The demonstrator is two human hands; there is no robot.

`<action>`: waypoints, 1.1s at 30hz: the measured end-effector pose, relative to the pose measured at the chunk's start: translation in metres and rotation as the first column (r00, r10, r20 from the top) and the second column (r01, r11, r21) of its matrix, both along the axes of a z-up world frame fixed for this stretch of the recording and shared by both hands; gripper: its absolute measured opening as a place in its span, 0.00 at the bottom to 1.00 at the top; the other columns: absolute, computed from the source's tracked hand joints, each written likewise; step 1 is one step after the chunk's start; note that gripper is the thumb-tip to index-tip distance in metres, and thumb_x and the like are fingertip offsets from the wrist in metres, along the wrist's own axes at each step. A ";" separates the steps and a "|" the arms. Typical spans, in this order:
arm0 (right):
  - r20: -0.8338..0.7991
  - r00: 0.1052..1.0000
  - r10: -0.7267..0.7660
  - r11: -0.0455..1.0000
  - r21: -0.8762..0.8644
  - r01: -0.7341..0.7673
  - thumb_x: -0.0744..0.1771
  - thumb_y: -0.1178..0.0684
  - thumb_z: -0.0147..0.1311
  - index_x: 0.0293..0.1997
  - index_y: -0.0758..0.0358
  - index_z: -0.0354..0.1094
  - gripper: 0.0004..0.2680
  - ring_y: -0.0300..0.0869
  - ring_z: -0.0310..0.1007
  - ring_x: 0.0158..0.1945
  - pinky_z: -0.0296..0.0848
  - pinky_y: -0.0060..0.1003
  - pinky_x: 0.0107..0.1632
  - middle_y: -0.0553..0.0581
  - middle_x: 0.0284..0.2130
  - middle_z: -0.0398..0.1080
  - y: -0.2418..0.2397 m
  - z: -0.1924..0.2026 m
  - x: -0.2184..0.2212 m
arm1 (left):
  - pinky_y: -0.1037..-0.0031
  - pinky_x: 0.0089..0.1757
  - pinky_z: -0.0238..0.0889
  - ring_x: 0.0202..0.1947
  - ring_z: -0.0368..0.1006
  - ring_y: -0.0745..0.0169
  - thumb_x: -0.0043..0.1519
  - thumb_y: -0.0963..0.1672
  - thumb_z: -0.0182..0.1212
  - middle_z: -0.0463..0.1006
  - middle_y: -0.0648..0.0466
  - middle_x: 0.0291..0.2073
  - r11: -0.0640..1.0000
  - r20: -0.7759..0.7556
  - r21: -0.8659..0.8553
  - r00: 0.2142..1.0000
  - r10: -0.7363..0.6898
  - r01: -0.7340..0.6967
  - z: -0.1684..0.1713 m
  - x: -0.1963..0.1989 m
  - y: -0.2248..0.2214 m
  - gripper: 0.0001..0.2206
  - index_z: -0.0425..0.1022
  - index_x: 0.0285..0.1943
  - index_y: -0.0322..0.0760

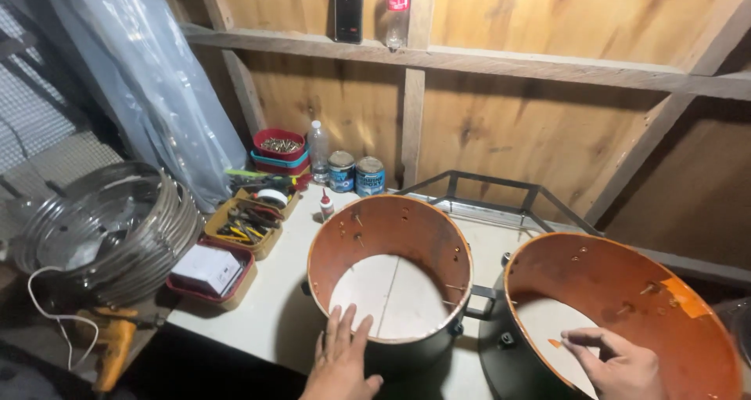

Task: Applying glue or sealant to the interior seams of drum shells on a workbench

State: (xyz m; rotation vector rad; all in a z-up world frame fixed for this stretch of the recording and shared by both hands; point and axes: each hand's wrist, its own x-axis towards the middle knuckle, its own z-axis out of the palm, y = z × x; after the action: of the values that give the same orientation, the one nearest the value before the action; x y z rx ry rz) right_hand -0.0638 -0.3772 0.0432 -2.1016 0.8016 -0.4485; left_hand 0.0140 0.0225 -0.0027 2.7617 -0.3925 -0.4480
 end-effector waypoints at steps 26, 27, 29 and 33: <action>-0.288 0.598 0.748 0.434 -0.469 -0.769 0.68 0.37 0.54 0.44 0.40 0.79 0.09 0.44 0.74 0.48 0.69 0.38 0.48 0.45 0.47 0.75 0.066 -0.136 -0.007 | 0.61 0.60 0.59 0.59 0.72 0.50 0.60 0.55 0.59 0.79 0.49 0.57 0.928 0.424 -0.314 0.904 -0.053 0.201 0.047 0.208 0.050 0.25 0.75 0.61 0.41; 0.039 0.397 0.917 0.295 -0.736 -0.609 0.72 0.49 0.50 0.47 0.61 0.74 0.09 0.55 0.75 0.42 0.71 0.49 0.42 0.63 0.44 0.73 0.096 -0.131 0.007 | 0.66 0.63 0.57 0.62 0.71 0.56 0.60 0.54 0.60 0.78 0.52 0.60 0.902 0.298 -0.366 0.947 -0.119 0.228 0.047 0.208 0.040 0.24 0.76 0.62 0.45; 0.041 0.454 0.890 0.336 -0.732 -0.593 0.73 0.51 0.43 0.56 0.58 0.70 0.10 0.57 0.71 0.54 0.63 0.53 0.55 0.63 0.53 0.71 0.156 -0.096 0.022 | 0.62 0.62 0.57 0.61 0.70 0.51 0.61 0.58 0.55 0.78 0.51 0.59 0.944 0.193 -0.189 0.953 -0.233 0.269 0.067 0.193 0.024 0.27 0.77 0.61 0.43; -0.161 0.502 0.850 0.332 -0.577 -0.746 0.73 0.54 0.38 0.67 0.63 0.62 0.14 0.55 0.61 0.65 0.41 0.64 0.70 0.67 0.51 0.64 0.206 -0.117 0.054 | 0.54 0.54 0.63 0.47 0.76 0.39 0.68 0.65 0.39 0.82 0.40 0.42 0.856 -0.106 0.338 0.920 -0.378 0.390 0.086 0.172 0.016 0.37 0.82 0.42 0.34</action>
State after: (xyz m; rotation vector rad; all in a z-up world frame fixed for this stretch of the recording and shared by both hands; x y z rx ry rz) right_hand -0.0101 -0.1716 -0.0736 -2.6473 -0.6759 -0.3090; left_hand 0.1859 0.0387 0.0830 3.0115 -0.9533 -0.7273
